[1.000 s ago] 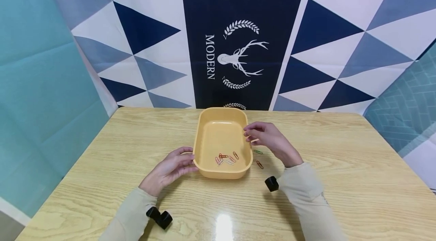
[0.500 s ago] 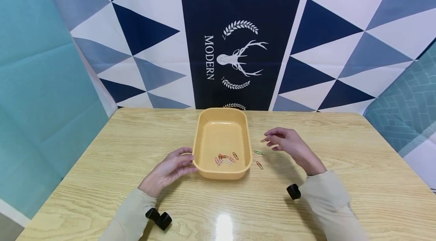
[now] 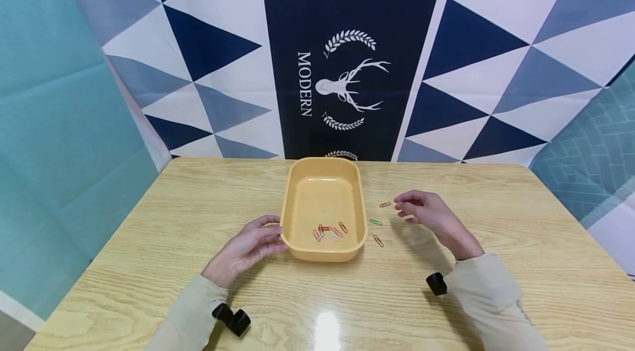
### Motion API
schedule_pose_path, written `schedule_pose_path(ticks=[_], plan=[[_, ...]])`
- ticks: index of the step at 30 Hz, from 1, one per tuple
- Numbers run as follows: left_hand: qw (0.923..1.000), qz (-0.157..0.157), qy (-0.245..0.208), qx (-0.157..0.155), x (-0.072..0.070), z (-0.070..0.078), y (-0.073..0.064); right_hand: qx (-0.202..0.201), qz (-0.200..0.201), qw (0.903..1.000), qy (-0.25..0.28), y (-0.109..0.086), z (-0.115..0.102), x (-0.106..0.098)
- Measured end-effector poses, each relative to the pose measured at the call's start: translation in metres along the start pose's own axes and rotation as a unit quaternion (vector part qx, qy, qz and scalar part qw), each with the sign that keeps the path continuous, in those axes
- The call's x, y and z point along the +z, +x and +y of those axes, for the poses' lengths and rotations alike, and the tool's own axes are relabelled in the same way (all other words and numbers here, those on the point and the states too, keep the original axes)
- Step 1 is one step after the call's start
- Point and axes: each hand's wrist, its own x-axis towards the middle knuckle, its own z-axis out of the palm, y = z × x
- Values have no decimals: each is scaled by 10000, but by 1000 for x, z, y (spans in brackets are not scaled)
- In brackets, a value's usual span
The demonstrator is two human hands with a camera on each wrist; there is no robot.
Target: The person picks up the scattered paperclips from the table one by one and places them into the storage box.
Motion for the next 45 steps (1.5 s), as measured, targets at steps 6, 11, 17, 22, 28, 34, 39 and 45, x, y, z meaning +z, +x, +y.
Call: schedule_pose_path(ticks=[6, 11, 17, 22, 28, 34, 39, 45], plan=[[10000, -2, 1, 11, 1, 0, 0, -77, -12, 9994, -338, -1, 1, 3], [10000, -2, -17, 20, 2, 0, 0, -142, -95, 9966, -804, 0, 4, 6], [10000, -18, -19, 24, 2, 0, 0, 230, -198, 9924, -1191, 3, 8, 13], [10000, -42, -27, 25, 2, 1, 1, 663, -482, 9840, -1579, 4, 12, 19], [10000, 7, 8, 16, 1, 0, -1, 391, -464, 9796, -1917, 4, 14, 27], [10000, 59, -5, 9, 1, -1, -4, 203, -323, 9711, -2358, 6, 15, 33], [9999, 118, -43, -54, 0, -1, -5, 245, -393, 9684, -2451, 5, 13, 32], [9999, 139, -18, -57, 1, 0, -3, 187, -311, 9704, -2388, 5, 12, 33]])
